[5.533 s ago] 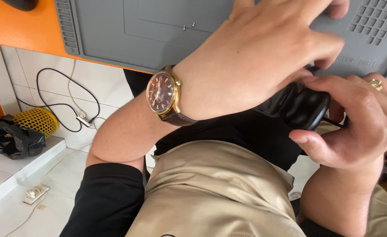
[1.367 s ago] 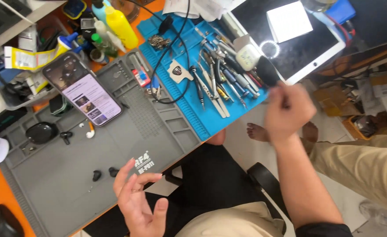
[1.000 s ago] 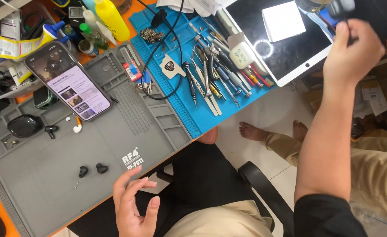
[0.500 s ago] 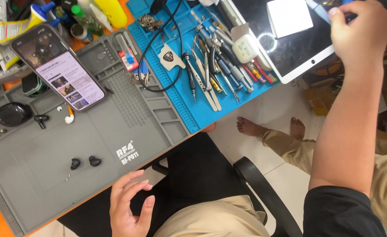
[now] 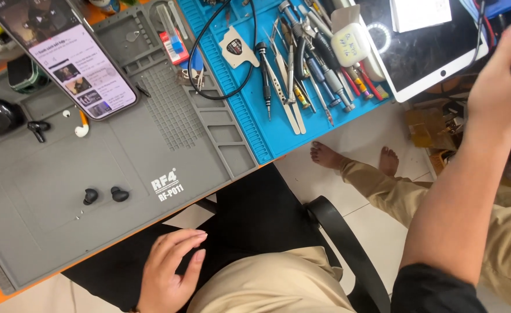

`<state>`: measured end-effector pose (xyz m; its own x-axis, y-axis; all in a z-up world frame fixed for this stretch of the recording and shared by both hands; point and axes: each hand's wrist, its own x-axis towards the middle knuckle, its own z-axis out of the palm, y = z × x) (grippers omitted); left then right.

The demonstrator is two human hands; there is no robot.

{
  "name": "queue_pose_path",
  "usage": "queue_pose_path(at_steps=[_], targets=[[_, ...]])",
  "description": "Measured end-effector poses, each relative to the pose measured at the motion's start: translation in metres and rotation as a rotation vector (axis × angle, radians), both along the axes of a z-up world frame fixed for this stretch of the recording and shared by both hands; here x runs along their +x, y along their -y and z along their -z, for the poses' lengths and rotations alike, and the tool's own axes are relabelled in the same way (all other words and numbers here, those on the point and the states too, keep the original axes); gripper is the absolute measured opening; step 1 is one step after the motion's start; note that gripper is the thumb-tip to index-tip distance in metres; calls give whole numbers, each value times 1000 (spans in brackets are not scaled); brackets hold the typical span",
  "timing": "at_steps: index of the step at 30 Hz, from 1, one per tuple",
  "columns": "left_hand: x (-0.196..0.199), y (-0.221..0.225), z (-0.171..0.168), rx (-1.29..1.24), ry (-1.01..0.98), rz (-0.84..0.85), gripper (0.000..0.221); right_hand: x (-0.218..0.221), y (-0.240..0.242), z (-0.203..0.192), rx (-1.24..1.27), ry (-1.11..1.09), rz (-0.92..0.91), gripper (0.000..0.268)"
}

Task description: Cleaning and reassembling an earbud charging case using a small blade to remove adhesive.

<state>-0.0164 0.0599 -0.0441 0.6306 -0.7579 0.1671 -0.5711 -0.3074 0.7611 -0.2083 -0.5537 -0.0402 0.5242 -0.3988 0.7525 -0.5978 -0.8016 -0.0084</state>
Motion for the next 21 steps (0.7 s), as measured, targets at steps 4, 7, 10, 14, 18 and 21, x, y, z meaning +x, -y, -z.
queue_pose_path(at_steps=[4, 7, 10, 14, 18, 21], targets=[[10, -43, 29, 328, 419, -68, 18, 29, -151, -26, 348, 317, -292, 54], [8, -107, 67, 402, 604, -340, 15, 12, -236, 44, 547, 97, -481, 35], [7, -115, 60, 221, 402, -696, 57, 49, -313, 52, 963, -457, -432, 41], [30, -162, 84, 300, -84, -955, 100, 45, -357, 114, 1178, -1017, -419, 128], [62, -181, 101, 83, -292, -880, 50, 77, -361, 103, 1038, -914, -419, 125], [56, -184, 119, -50, -243, -911, 36, 107, -371, 72, 1208, -979, -241, 118]])
